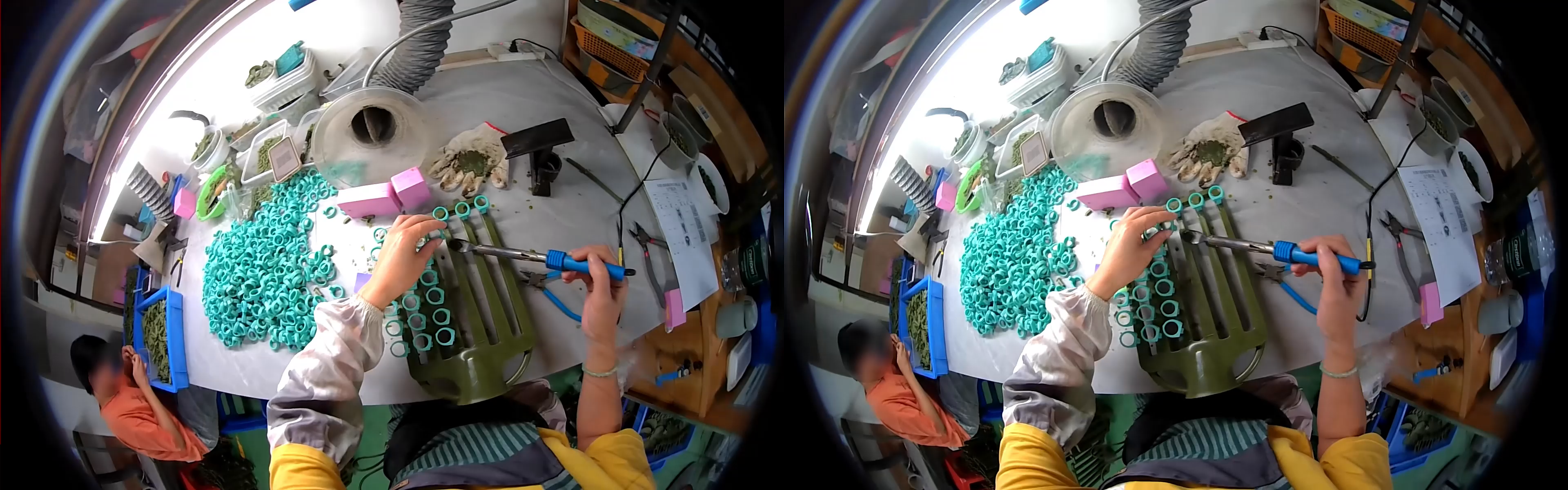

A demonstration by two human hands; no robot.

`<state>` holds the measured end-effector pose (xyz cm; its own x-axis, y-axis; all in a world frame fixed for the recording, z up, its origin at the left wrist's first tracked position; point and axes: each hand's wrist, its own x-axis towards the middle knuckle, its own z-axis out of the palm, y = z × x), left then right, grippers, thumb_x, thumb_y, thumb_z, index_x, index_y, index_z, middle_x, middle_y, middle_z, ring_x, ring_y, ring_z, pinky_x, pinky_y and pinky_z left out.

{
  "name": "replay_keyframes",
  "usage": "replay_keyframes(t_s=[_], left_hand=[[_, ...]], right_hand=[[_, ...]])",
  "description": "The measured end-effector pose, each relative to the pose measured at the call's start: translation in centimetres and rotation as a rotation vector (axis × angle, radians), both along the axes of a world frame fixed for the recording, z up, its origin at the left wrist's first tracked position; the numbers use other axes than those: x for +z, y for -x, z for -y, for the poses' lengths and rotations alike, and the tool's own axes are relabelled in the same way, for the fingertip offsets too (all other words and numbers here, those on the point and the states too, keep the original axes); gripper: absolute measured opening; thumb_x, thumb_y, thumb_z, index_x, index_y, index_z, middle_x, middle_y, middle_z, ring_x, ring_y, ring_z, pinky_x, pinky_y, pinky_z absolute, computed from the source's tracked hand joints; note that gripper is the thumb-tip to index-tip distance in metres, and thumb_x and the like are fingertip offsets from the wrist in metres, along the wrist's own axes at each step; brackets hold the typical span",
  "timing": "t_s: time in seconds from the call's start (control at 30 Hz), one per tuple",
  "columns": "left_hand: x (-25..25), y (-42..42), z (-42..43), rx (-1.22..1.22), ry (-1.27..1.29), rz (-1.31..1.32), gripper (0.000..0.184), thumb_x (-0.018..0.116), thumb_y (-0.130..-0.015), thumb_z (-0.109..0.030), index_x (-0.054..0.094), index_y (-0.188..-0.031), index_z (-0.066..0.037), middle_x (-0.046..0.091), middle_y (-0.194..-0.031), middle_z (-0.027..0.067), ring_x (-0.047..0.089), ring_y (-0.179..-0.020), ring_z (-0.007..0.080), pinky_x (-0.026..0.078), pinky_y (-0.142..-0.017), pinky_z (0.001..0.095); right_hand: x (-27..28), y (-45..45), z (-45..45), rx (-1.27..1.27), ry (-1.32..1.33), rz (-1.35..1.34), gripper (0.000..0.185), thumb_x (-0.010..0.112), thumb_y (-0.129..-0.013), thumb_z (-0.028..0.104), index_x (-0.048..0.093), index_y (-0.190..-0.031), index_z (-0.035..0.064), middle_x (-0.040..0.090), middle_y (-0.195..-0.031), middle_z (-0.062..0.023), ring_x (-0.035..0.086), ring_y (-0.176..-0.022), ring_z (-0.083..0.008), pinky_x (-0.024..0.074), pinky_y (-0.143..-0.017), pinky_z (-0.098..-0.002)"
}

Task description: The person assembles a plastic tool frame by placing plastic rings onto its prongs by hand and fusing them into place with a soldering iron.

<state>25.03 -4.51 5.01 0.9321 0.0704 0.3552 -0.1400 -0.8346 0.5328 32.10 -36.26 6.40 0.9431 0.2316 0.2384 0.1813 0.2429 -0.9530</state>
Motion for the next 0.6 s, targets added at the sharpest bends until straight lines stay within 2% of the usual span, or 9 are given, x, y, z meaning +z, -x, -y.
replay_keyframes(t_s=[0.1,0.2,0.47,0.5,0.57,0.6], left_hand=[[-0.9,-0.6,0.2,-0.012,0.007,-0.051,0.029,0.074,-0.085,-0.004,0.073,-0.114,-0.006,0.071,-0.119,0.0105,0.062,-0.112,0.0329,0.050,-0.097,0.0412],[-1.3,-1.1,0.2,-0.021,-0.010,-0.050,0.029,0.074,-0.085,-0.003,0.073,-0.114,-0.006,0.071,-0.118,0.0108,0.063,-0.111,0.0328,0.051,-0.096,0.0409],[-1.5,-1.0,-0.7,-0.078,-0.006,-0.024,0.031,0.075,-0.085,-0.006,0.072,-0.116,-0.006,0.069,-0.121,0.0125,0.062,-0.111,0.0341,0.051,-0.096,0.0421],[0.2,-0.4,-0.4,-0.067,0.082,0.012,0.030,0.073,-0.083,-0.002,0.071,-0.113,-0.004,0.067,-0.116,0.0134,0.060,-0.108,0.0349,0.049,-0.097,0.0432],[0.5,1.0,-3.5,0.051,0.142,0.057,0.027,0.071,-0.085,-0.003,0.070,-0.112,-0.004,0.065,-0.111,0.0141,0.061,-0.106,0.0340,0.049,-0.094,0.0420],[-0.5,2.5,-6.1,0.236,0.117,0.032,0.020,0.070,-0.088,-0.004,0.068,-0.108,-0.004,0.063,-0.106,0.0150,0.061,-0.102,0.0331,0.049,-0.091,0.0413]], right_hand=[[-0.8,-0.3,-0.9,0.007,-0.022,-0.029,0.021,0.051,-0.103,0.009,0.066,-0.097,-0.0053,0.066,-0.098,-0.0088,0.068,-0.076,-0.0164,0.0583,-0.071,-0.0298],[-1.2,-0.4,-1.8,0.033,-0.060,-0.032,0.019,0.053,-0.102,0.007,0.065,-0.096,-0.0067,0.064,-0.098,-0.0101,0.068,-0.076,-0.0175,0.0592,-0.072,-0.0306],[1.4,0.1,0.3,-0.056,-0.009,0.055,0.021,0.051,-0.099,0.008,0.063,-0.091,-0.0065,0.063,-0.095,-0.0115,0.065,-0.072,-0.0181,0.0551,-0.063,-0.0289],[1.5,0.1,0.4,-0.061,-0.007,0.060,0.022,0.051,-0.099,0.009,0.063,-0.090,-0.0063,0.062,-0.095,-0.0115,0.064,-0.071,-0.0182,0.0542,-0.062,-0.0286],[1.8,0.2,0.8,-0.046,-0.039,0.012,0.024,0.051,-0.099,0.012,0.063,-0.088,-0.0053,0.062,-0.095,-0.0113,0.063,-0.073,-0.0183,0.0531,-0.060,-0.0284],[1.7,0.2,1.2,-0.048,-0.048,-0.010,0.025,0.051,-0.098,0.014,0.063,-0.087,-0.0047,0.062,-0.094,-0.0111,0.062,-0.073,-0.0183,0.0525,-0.059,-0.0283]])
